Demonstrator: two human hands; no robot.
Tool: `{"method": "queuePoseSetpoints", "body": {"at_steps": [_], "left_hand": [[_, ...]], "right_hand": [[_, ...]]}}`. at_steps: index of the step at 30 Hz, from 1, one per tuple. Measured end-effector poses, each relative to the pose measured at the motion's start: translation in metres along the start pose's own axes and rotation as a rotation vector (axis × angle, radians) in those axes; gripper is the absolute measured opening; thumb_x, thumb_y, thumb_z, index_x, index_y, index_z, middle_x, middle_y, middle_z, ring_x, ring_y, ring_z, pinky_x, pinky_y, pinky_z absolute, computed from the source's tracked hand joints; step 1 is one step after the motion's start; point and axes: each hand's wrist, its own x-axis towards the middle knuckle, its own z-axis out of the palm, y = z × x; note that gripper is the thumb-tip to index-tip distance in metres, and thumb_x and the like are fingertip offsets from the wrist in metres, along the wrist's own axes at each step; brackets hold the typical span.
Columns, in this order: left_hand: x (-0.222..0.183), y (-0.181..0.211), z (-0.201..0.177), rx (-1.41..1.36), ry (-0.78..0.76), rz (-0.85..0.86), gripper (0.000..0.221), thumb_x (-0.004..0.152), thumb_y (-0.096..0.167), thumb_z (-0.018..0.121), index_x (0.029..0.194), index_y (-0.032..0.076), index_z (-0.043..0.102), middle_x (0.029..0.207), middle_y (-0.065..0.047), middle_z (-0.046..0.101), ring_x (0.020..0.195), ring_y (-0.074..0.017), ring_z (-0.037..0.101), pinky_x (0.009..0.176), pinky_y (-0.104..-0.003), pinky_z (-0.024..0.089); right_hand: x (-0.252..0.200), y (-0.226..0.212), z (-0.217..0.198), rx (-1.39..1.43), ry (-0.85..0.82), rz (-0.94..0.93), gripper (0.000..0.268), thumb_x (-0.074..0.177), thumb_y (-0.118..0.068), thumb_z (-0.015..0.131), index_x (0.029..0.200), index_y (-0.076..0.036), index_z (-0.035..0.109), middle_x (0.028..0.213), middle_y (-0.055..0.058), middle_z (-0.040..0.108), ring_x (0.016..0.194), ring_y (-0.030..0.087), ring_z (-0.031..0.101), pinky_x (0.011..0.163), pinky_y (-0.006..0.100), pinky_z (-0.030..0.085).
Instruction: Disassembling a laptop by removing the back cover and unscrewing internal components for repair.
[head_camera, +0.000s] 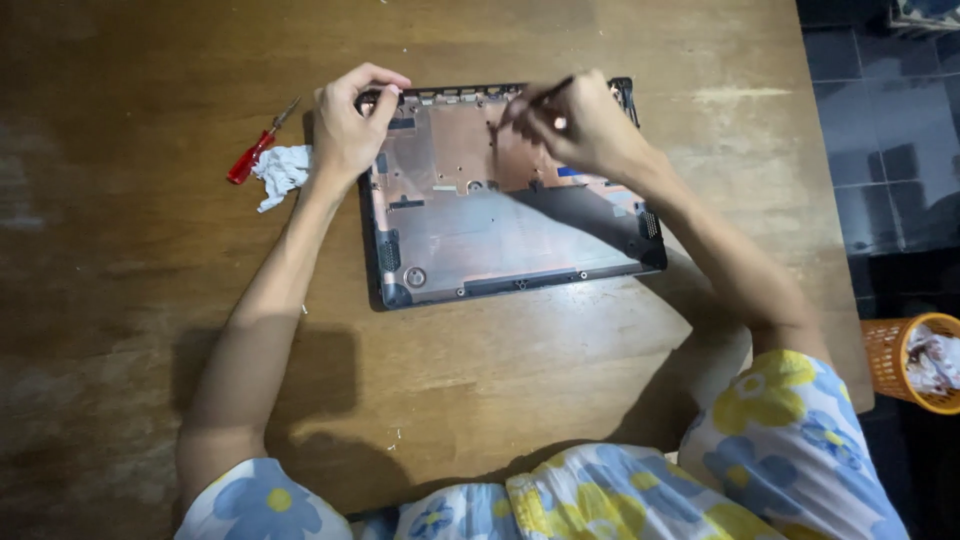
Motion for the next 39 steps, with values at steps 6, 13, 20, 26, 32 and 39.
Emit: {"method": "queuePoseSetpoints", "body": {"at_steps": [6,13,20,26,32,39], "left_hand": [[0.001,0.001,-0.002,0.032,-0.012,-0.034,0.017,0.1,0.007,0.061,0.104,0.011,0.077,0.102,-0.003,0.079,0.092,-0.0157,0.074,0.079,-0.031,0.058],[0.0,-0.014,0.003,-0.006,-0.015,-0.02,0.015,0.101,0.005,0.062,0.107,0.008,0.076,0.101,-0.007,0.079,0.084,-0.014,0.073,0.069,-0.025,0.058],[0.001,-0.001,-0.001,0.009,0.01,0.004,0.017,0.098,0.006,0.061,0.102,0.01,0.077,0.099,-0.003,0.079,0.09,-0.0159,0.075,0.077,-0.029,0.059],[0.001,-0.004,0.001,0.015,0.021,0.031,0.016,0.098,0.006,0.061,0.101,0.009,0.077,0.099,-0.004,0.079,0.092,-0.0168,0.075,0.082,-0.031,0.059],[0.0,-0.011,0.004,-0.006,0.022,0.075,0.015,0.099,0.005,0.062,0.102,0.007,0.076,0.1,-0.007,0.079,0.093,-0.0189,0.075,0.084,-0.033,0.06],[0.0,-0.008,0.002,0.065,0.059,0.111,0.016,0.1,0.007,0.063,0.101,0.01,0.079,0.099,-0.002,0.08,0.091,-0.0173,0.076,0.078,-0.032,0.059]], "right_hand": [[-0.011,-0.036,0.02,0.256,-0.193,-0.202,0.019,0.106,-0.016,0.059,0.108,0.0,0.069,0.102,0.016,0.074,0.08,0.022,0.076,0.067,0.027,0.066],[-0.008,-0.034,0.032,0.444,-0.556,-0.202,0.02,0.101,-0.005,0.059,0.101,0.008,0.074,0.097,0.021,0.079,0.078,0.027,0.082,0.063,0.029,0.071],[-0.02,-0.029,0.005,0.272,-0.519,-0.132,0.027,0.101,-0.01,0.059,0.084,0.002,0.076,0.091,0.012,0.081,0.071,0.02,0.08,0.057,0.027,0.064],[-0.023,-0.024,-0.01,0.059,-0.417,-0.071,0.023,0.102,-0.013,0.061,0.095,0.002,0.076,0.092,0.012,0.081,0.074,0.02,0.08,0.063,0.029,0.067],[-0.028,-0.04,0.006,0.025,-0.264,-0.183,0.028,0.106,-0.013,0.061,0.086,0.0,0.076,0.091,0.007,0.078,0.069,0.018,0.072,0.058,0.03,0.053],[-0.035,-0.053,0.034,0.028,-0.329,-0.193,0.019,0.105,-0.01,0.058,0.105,0.002,0.073,0.101,0.018,0.077,0.064,0.022,0.073,0.05,0.027,0.059]]}}
